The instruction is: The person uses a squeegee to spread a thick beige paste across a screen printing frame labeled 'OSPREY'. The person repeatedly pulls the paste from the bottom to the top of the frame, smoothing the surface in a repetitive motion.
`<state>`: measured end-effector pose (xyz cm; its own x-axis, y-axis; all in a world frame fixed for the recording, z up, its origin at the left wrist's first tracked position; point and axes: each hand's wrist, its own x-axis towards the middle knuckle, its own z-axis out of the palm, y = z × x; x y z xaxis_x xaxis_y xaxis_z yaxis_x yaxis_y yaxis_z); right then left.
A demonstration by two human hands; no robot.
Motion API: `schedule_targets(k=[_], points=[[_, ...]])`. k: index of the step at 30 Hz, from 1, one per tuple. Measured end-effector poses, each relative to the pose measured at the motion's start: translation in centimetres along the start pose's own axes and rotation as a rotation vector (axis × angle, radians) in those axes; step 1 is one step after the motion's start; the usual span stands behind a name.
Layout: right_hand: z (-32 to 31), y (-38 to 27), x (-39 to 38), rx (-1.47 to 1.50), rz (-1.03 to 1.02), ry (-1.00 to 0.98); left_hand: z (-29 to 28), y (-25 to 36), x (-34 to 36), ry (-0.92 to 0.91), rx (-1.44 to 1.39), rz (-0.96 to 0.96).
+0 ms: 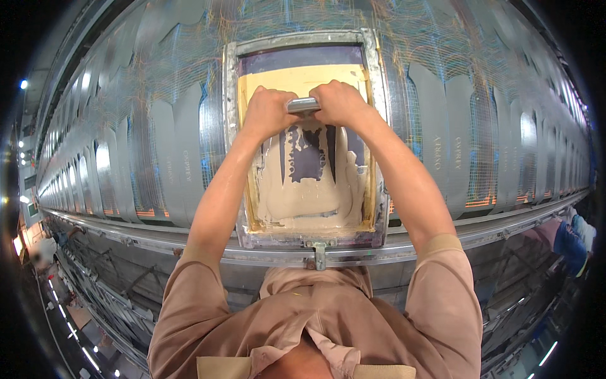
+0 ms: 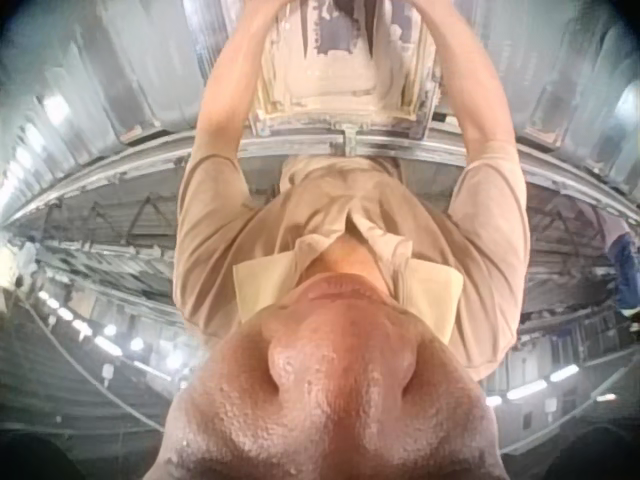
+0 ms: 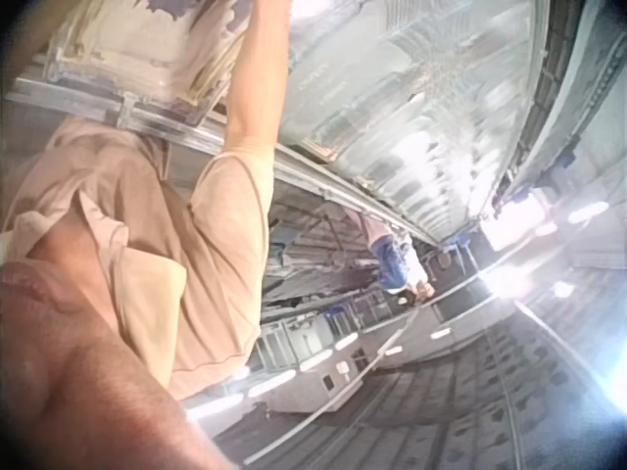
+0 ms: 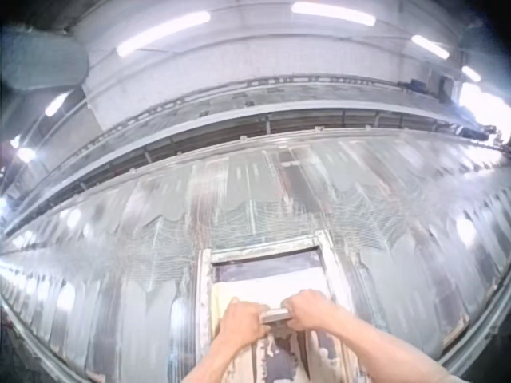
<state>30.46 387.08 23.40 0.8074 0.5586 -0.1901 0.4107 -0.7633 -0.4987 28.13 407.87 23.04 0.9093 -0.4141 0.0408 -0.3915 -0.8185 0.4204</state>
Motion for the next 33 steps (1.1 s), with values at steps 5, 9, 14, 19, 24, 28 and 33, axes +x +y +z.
schedule_targets(k=[5, 9, 14, 19, 24, 28, 33], points=[[0.5, -0.2, -0.8, 0.011, -0.029, 0.054, 0.9, 0.0, -0.9, 0.072, -0.016, 0.038], [3.2, -2.6, -6.0, 0.052, -0.083, 0.109, 2.3, 2.4, -6.6, 0.102, -0.019, 0.057], [7.4, -7.0, -15.8, 0.064, -0.182, 0.041, 3.1, 7.9, -18.1, 0.105, 0.019, 0.064], [3.8, -1.6, -16.3, 0.139, 0.162, 0.608, 1.5, 10.0, -18.7, 0.101, 0.02, 0.018], [7.3, 6.7, -16.5, 0.228, 0.716, 0.616, 2.5, 9.1, -19.4, 0.072, 0.056, 0.077], [5.9, 5.7, -16.9, 0.489, 0.557, 0.706, 2.1, 7.9, -20.4, 0.115, 0.07, 0.072], [6.3, -0.5, -14.2, 0.523, 0.52, 0.729, -0.6, 4.8, -22.8, 0.123, 0.062, 0.004]])
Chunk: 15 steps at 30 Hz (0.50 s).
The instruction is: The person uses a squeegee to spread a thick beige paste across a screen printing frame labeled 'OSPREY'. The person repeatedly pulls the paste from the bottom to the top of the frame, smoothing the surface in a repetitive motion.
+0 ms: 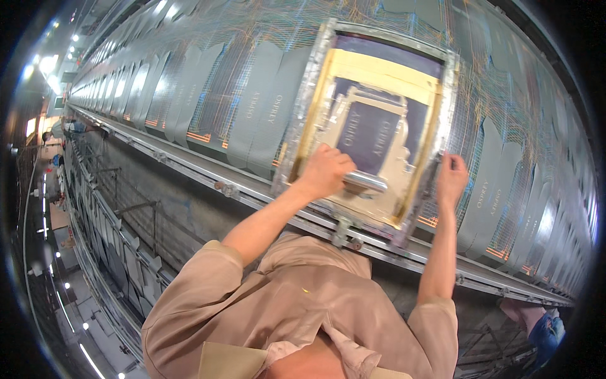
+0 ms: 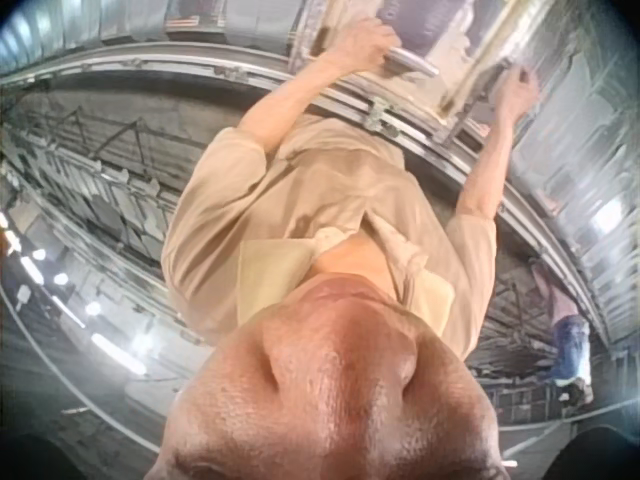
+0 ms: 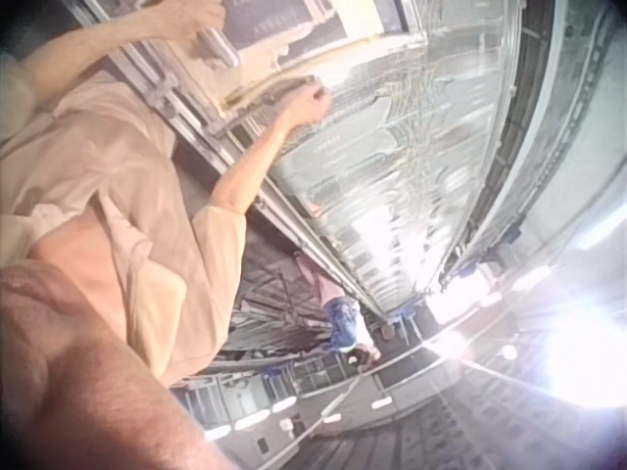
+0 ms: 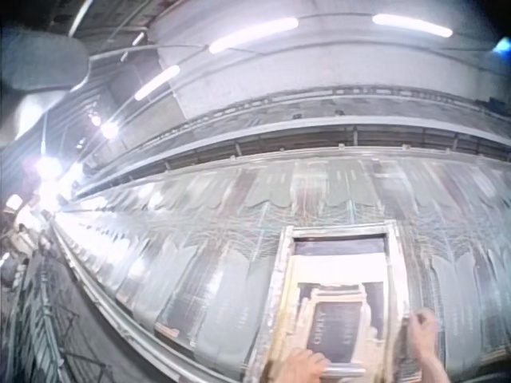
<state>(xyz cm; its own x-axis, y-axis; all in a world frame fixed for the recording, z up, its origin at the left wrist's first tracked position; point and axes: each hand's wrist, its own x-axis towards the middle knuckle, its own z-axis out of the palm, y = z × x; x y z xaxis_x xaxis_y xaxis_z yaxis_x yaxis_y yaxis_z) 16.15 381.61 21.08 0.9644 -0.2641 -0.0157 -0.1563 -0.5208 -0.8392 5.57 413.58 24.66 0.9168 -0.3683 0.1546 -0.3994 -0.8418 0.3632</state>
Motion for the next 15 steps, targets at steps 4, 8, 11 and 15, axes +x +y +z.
schedule_targets(k=[4, 8, 11, 15], points=[[11.8, -5.2, -4.9, 0.146, 0.007, 0.02, -5.7, -10.1, -5.1, 0.01, 0.042, -0.028], [21.4, -10.9, -8.4, 0.237, -0.038, 0.042, -11.8, -19.3, -9.5, 0.049, 0.028, 0.015], [23.9, -14.6, -10.0, 0.196, 0.082, -0.009, -13.3, -21.8, -13.0, 0.053, 0.05, 0.028], [25.3, -13.8, -9.3, 0.076, 0.046, 0.046, -13.1, -21.1, -15.2, 0.04, -0.01, 0.063]])
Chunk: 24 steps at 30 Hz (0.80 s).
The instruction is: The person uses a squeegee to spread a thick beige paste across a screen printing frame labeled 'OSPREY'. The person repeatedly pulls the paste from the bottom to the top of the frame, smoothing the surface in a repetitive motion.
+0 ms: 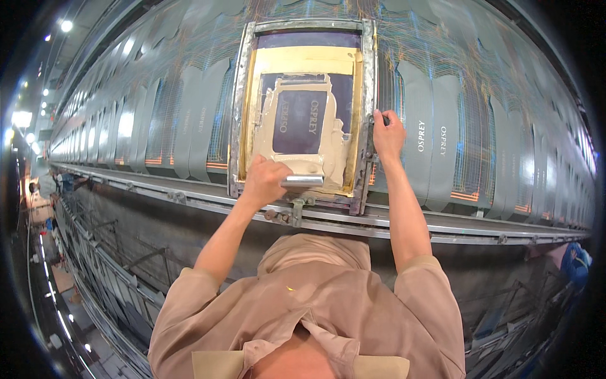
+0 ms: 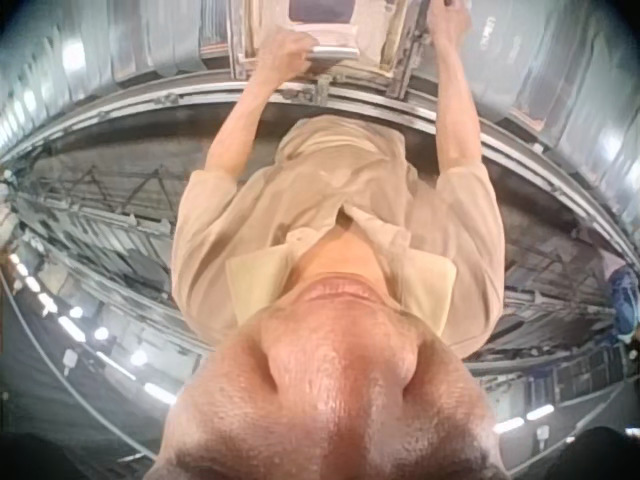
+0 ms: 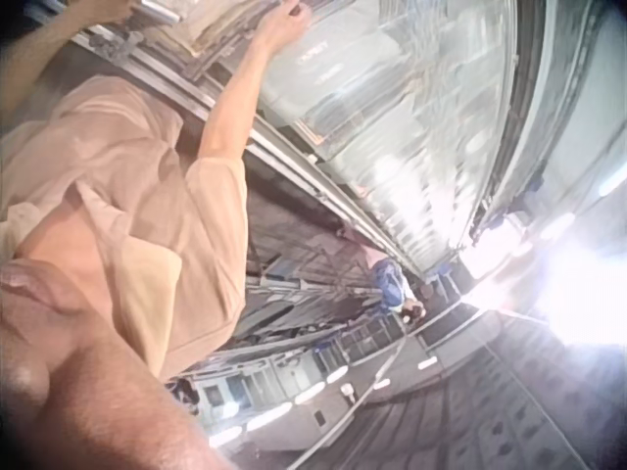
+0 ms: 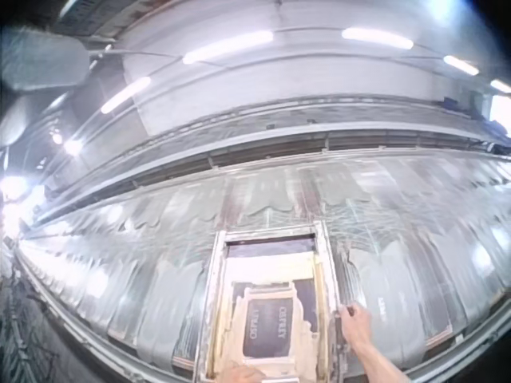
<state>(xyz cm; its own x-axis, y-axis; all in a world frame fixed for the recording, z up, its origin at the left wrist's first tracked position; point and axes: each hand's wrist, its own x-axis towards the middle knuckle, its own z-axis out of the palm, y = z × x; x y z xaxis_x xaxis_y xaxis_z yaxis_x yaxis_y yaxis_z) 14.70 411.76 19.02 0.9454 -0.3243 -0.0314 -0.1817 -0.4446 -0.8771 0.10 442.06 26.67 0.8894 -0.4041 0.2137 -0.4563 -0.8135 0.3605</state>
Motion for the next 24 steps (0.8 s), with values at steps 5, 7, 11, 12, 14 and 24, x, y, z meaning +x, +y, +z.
schedule_targets(k=[5, 7, 11, 12, 14, 24], points=[[1.4, 2.2, 1.0, -0.155, -0.01, 0.028, 1.1, -1.5, -0.4, -0.055, -0.018, 0.002], [1.0, 2.6, 0.9, -0.272, 0.018, -0.028, 1.3, -2.8, 1.3, -0.068, -0.027, -0.006], [-0.8, -1.3, 2.8, -0.65, -0.079, -0.258, 1.6, -7.9, 8.5, -0.064, 0.059, 0.015], [-0.5, -3.4, 3.5, -0.483, -0.291, -0.239, 1.3, -9.3, 10.6, -0.077, 0.032, 0.002], [1.4, -8.5, 5.3, -0.196, -0.459, -0.379, 0.8, -11.5, 14.9, -0.07, 0.003, -0.009], [10.7, -12.0, 8.2, -0.573, -0.629, -0.712, 1.5, -14.1, 20.8, -0.159, 0.012, -0.054]])
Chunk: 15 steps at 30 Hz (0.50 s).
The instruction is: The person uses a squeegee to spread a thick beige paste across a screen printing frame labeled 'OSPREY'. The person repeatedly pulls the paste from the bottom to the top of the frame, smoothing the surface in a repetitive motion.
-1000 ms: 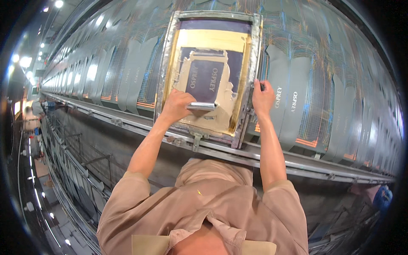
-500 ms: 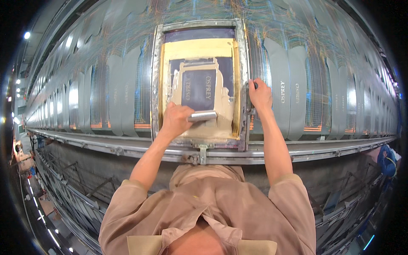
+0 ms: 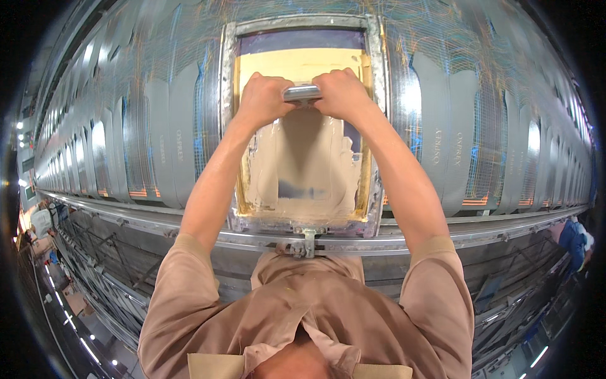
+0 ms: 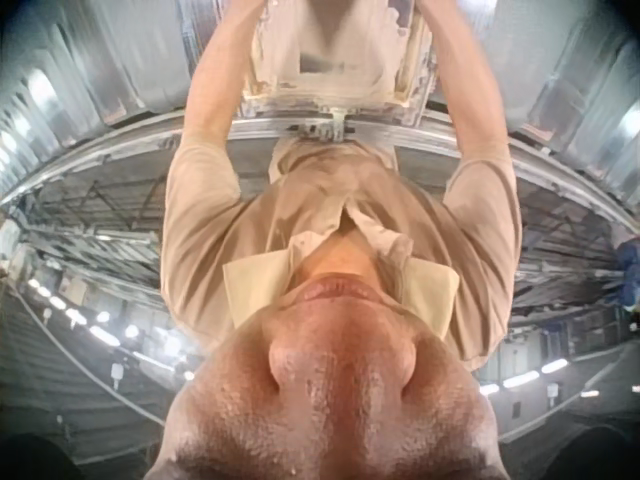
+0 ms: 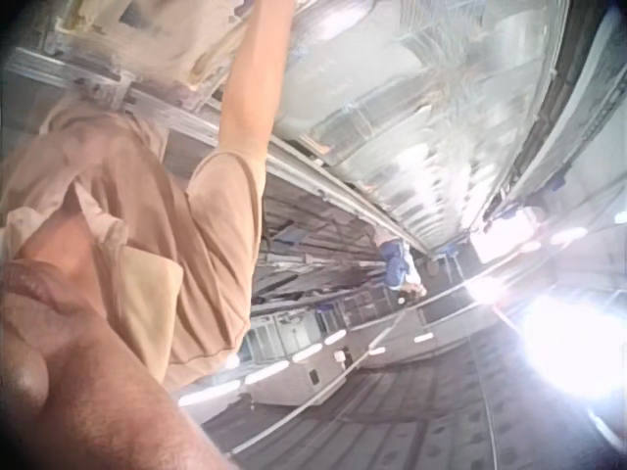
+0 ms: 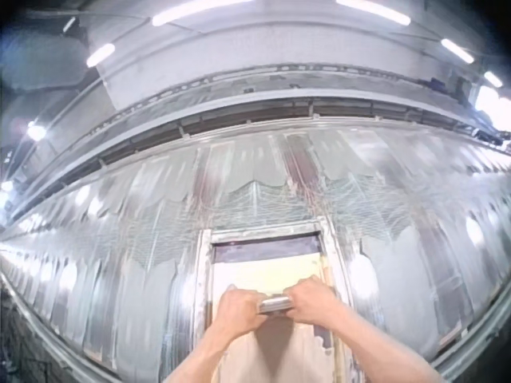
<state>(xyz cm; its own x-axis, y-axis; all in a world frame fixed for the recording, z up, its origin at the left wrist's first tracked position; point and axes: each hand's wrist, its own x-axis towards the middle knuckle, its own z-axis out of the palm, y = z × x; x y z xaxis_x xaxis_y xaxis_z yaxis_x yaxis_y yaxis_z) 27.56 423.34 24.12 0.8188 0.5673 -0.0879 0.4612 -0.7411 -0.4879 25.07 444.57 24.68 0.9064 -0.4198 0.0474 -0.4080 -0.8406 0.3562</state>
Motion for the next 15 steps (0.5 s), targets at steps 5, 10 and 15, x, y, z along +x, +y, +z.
schedule_targets(k=[5, 10, 15], points=[[3.6, -3.9, -8.3, -0.035, -0.101, 0.051, 2.0, 3.5, -8.8, 0.047, -0.042, 0.056], [5.6, -7.6, -15.7, 0.049, -0.104, 0.024, 2.1, 7.6, -16.5, 0.006, -0.108, 0.026], [2.9, -3.7, -8.7, -0.024, -0.085, 0.012, 1.0, 4.0, -9.0, 0.108, 0.032, 0.081]])
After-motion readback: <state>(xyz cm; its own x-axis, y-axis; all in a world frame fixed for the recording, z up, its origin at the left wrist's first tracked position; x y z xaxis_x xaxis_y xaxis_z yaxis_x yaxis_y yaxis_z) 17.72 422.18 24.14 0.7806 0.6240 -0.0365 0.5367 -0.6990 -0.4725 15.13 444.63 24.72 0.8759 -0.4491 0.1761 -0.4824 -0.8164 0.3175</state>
